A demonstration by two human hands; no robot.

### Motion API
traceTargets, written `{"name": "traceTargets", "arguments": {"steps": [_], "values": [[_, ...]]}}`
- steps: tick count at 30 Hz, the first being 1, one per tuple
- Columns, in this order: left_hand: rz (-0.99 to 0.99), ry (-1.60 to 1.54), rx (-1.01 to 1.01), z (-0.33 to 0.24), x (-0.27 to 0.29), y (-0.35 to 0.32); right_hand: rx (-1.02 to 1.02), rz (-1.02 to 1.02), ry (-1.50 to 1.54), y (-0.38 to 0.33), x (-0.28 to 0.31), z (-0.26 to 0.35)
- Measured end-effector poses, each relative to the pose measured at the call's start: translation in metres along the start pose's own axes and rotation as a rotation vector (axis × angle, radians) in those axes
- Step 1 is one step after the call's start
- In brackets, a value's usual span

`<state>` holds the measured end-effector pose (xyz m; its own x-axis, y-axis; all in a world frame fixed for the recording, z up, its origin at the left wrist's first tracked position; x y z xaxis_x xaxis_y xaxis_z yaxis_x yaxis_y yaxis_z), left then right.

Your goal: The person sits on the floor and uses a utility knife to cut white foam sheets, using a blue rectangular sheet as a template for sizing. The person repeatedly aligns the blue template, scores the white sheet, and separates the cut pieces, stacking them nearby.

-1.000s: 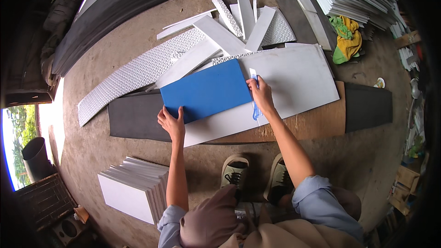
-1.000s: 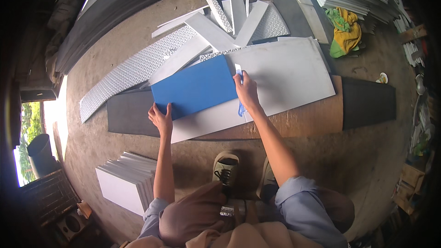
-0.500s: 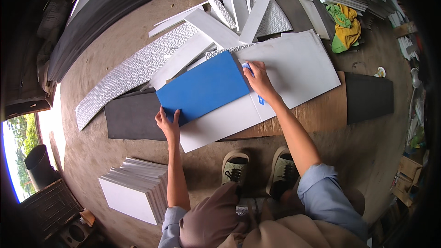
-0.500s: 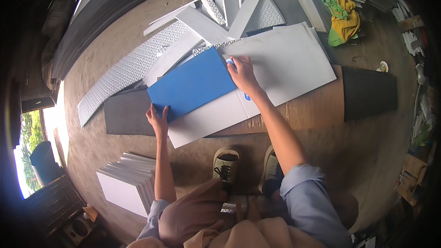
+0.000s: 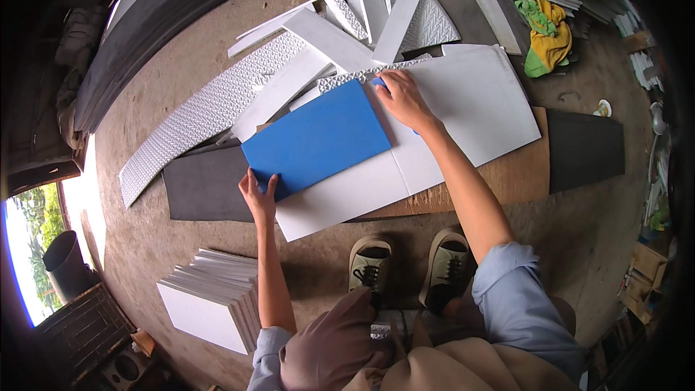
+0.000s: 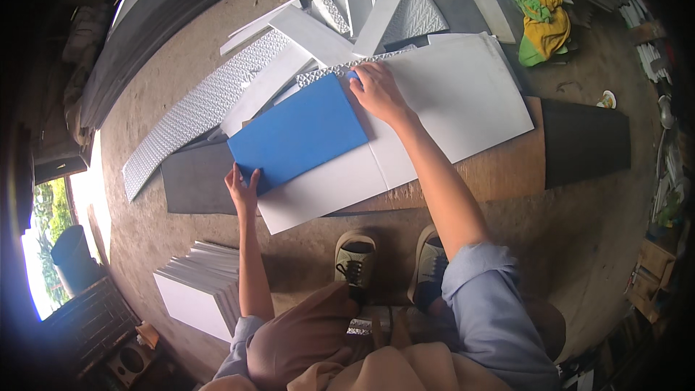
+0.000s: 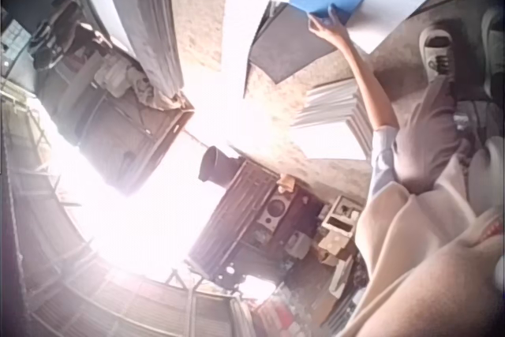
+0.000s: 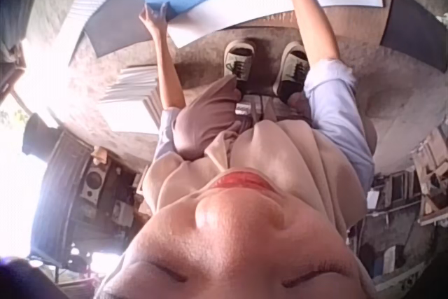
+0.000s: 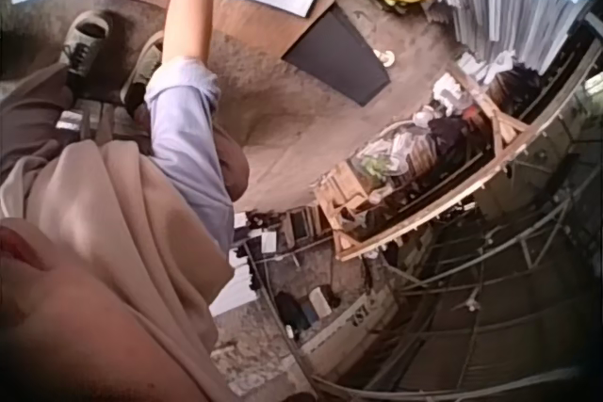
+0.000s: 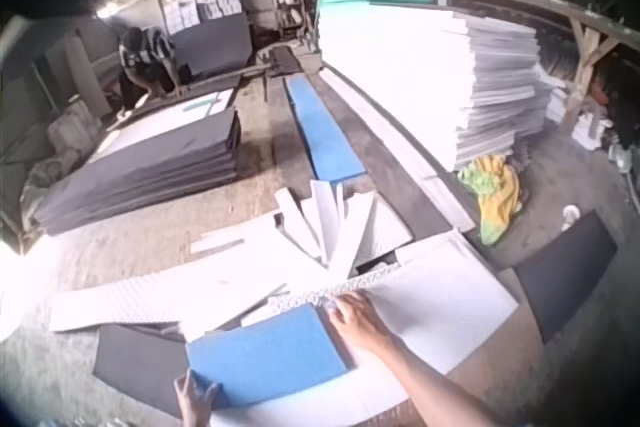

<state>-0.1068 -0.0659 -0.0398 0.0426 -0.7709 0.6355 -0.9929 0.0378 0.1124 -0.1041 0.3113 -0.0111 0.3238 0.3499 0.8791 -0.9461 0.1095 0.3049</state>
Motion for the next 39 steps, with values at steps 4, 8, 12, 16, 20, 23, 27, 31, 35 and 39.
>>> {"name": "traceTargets", "arguments": {"steps": [4, 8, 12, 16, 20, 23, 27, 31, 35, 39], "values": [[0.061, 0.043, -0.08, -0.003, -0.001, -0.012, -0.054, -0.064, 0.059, -0.034, 0.027, 0.004], [0.066, 0.049, 0.01, -0.006, 0.008, -0.036, -0.393, -0.072, 0.205, -0.079, 0.053, 0.005], [0.029, -0.022, 0.17, -0.014, 0.012, -0.037, -0.733, 0.091, 0.568, -0.135, 0.032, 0.014], [0.049, -0.033, 0.182, -0.015, 0.015, -0.035, -0.762, 0.024, 0.583, -0.158, 0.033, 0.022], [0.057, -0.05, 0.208, -0.01, 0.017, -0.031, -0.785, -0.08, 0.791, -0.166, 0.033, 0.023], [0.058, -0.044, 0.21, -0.006, 0.017, -0.03, -0.862, -0.092, 0.908, -0.174, 0.038, 0.006], [0.072, -0.083, 0.202, -0.005, 0.017, -0.029, -0.832, 0.03, 1.019, -0.178, 0.029, 0.003], [0.084, -0.061, 0.192, -0.005, 0.015, -0.028, -0.748, 0.086, 0.899, -0.181, 0.025, 0.014], [0.09, -0.091, 0.19, -0.001, 0.017, -0.028, -0.742, 0.074, 0.961, -0.181, 0.028, 0.014], [0.102, -0.112, 0.195, 0.002, 0.016, -0.027, -0.792, 0.018, 1.044, -0.187, 0.028, 0.006]]}}
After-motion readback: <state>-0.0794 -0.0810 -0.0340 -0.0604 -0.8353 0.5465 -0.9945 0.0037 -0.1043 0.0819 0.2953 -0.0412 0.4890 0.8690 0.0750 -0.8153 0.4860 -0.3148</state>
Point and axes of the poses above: each hand's wrist, its own y-axis towards the middle knuckle, its own x-axis out of the back of the hand, z = x × y, the point moved 8 cm from there along y, towards the middle knuckle, and after that the axes turned 14 degrees about -y, right-handed, at the moved point
